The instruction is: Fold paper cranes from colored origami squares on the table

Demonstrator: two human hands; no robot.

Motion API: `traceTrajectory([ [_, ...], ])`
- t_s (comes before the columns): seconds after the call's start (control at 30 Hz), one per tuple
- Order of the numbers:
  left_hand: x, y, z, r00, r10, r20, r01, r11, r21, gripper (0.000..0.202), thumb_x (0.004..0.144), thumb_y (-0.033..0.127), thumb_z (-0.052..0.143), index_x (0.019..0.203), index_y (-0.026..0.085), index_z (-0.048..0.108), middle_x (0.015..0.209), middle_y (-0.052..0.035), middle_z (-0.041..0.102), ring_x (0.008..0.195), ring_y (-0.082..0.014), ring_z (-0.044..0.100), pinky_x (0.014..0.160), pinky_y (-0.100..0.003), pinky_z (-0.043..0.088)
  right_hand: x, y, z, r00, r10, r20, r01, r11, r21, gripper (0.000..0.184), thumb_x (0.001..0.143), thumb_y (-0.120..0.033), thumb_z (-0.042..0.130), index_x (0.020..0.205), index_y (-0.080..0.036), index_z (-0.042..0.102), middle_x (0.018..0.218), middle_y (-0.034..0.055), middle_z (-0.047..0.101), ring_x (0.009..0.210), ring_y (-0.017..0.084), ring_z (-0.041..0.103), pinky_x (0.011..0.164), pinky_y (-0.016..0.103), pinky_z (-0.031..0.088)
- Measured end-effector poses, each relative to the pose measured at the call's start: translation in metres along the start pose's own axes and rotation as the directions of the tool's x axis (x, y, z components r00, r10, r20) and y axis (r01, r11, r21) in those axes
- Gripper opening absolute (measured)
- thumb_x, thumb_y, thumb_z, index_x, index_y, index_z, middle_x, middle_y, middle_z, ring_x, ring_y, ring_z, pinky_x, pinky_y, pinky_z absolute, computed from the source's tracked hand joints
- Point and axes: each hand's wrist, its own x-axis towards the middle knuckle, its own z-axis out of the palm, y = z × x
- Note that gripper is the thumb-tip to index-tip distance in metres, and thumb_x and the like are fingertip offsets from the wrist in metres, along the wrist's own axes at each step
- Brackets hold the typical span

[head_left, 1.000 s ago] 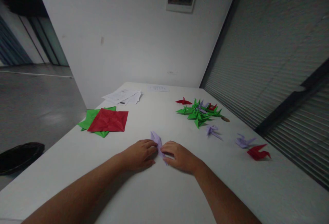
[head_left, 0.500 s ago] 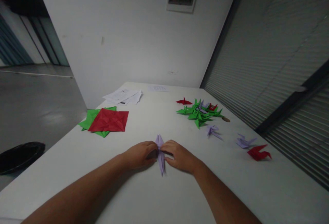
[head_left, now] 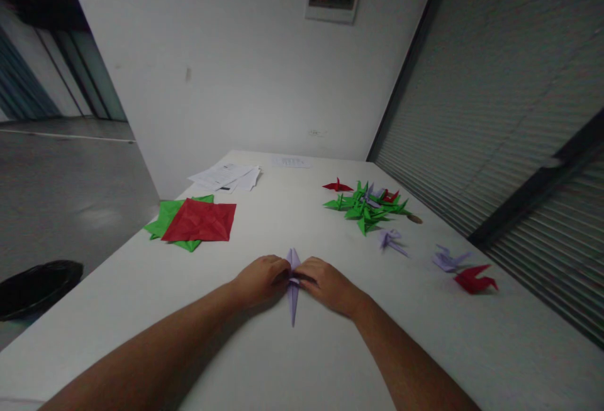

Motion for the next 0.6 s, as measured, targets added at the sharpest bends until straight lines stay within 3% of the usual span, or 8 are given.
traceTrajectory([
  [0.27,-0.002,0.001,0.003,0.997,-0.057,-0.049,0.055,0.998,-0.035,0.016,0.082,0.013,0.067,0.096,0.02,0.065,0.089,-0.0056,0.07,0.086,-0.0212,0.066,0.078,-0.03,0.051,0.0,0.0,0.007,0.983,0.17,-0.063,-0.168,0.985,0.034,0.016,0.09,-0.018,0.068,0.105,-0.021,0.072,0.097,0.0065,0.075,0.09,0.022,0.068,0.086,0.035,0.053],
  [0.33,-0.003,0.002,0.002,0.995,-0.092,-0.045,0.089,0.995,-0.048,0.018,0.081,0.012,0.068,0.096,0.02,0.064,0.09,-0.0054,0.07,0.086,-0.0207,0.066,0.077,-0.029,0.051,0.0,0.001,0.012,0.969,0.227,-0.1,-0.211,0.966,0.153,0.036,0.088,-0.015,0.068,0.123,-0.021,0.066,0.099,0.0064,0.076,0.089,0.022,0.07,0.084,0.035,0.055],
  [0.4,-0.003,0.002,0.001,0.995,-0.09,-0.04,0.089,0.995,-0.034,0.016,0.081,0.013,0.068,0.095,0.02,0.064,0.09,-0.0056,0.07,0.085,-0.0204,0.066,0.076,-0.029,0.051,0.0,0.004,0.017,0.949,0.288,-0.128,-0.248,0.933,0.262,0.065,0.084,-0.012,0.068,0.146,-0.02,0.048,0.099,0.0064,0.078,0.087,0.021,0.072,0.082,0.035,0.056],
  [0.47,-0.003,0.002,0.0,0.999,-0.026,-0.026,0.026,1.0,-0.009,0.014,0.083,0.013,0.066,0.095,0.02,0.065,0.09,-0.0064,0.07,0.086,-0.021,0.065,0.077,-0.03,0.05,0.0,0.009,0.022,0.937,0.317,-0.146,-0.264,0.917,0.299,0.085,0.081,-0.011,0.07,0.157,-0.018,0.031,0.096,0.0056,0.077,0.082,0.02,0.071,0.079,0.035,0.057],
  [0.6,-0.002,0.004,-0.003,0.984,0.173,0.032,-0.174,0.984,0.035,0.02,0.086,0.009,0.061,0.101,0.02,0.07,0.093,-0.007,0.07,0.092,-0.0219,0.064,0.084,-0.032,0.049,0.0,0.016,0.029,0.937,0.305,-0.171,-0.247,0.923,0.295,0.102,0.079,-0.011,0.072,0.162,-0.02,0.012,0.09,0.0017,0.073,0.074,0.017,0.066,0.073,0.032,0.056],
])
